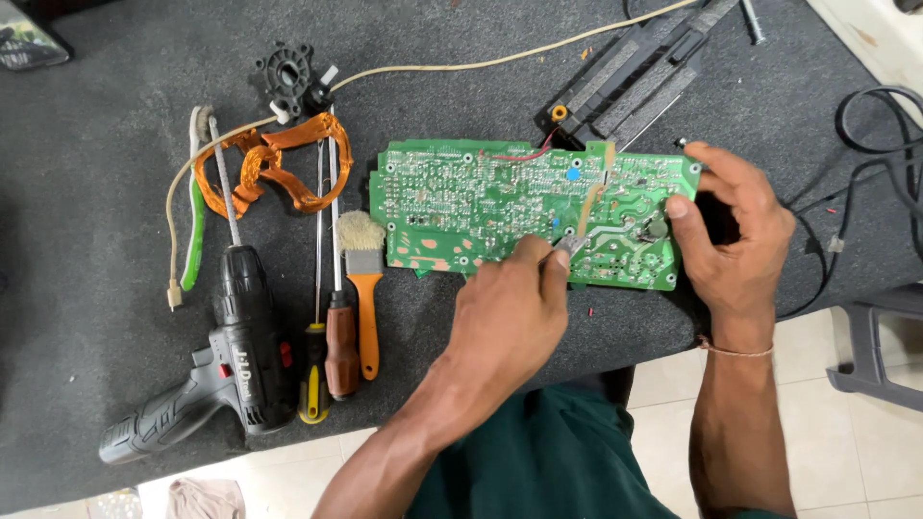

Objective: Soldering components on a circuit board and inspecting the board

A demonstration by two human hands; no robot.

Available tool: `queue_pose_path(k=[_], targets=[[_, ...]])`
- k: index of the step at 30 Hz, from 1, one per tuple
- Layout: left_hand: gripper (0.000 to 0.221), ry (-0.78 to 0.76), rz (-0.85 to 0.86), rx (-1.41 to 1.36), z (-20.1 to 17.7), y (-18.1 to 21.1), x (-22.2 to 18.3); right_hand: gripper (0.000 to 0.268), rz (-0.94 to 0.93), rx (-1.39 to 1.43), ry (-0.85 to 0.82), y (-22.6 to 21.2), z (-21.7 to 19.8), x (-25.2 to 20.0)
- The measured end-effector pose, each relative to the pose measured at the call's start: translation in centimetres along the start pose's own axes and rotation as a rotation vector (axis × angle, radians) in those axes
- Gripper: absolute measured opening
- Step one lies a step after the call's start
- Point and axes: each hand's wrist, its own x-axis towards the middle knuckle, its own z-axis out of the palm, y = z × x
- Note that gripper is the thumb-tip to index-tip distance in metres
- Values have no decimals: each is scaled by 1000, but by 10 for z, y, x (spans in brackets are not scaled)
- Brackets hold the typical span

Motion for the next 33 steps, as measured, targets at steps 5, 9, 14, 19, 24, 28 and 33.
queue_pose_path(k=[5, 9, 14, 19, 24, 28, 33], targets=[[21, 210, 204, 203, 25, -18, 1, 37, 27, 27, 12, -2, 0, 2], [18, 491, 427, 408, 37, -33, 1, 38, 36, 39, 2, -4, 1, 1], [19, 623, 579, 468, 33, -33, -3, 37, 42, 37, 5, -4, 2, 1], [8, 680, 611, 570, 17, -25, -14, 36, 80, 33, -10, -4, 0, 5], [23, 606, 660, 633, 0, -27, -8, 36, 68, 38, -8, -6, 1, 6], [22, 579, 704, 652, -5, -28, 1, 37, 102, 55, -10, -8, 1, 7], [21, 552, 733, 703, -7, -29, 7, 36, 103, 65, -11, -7, 1, 7]])
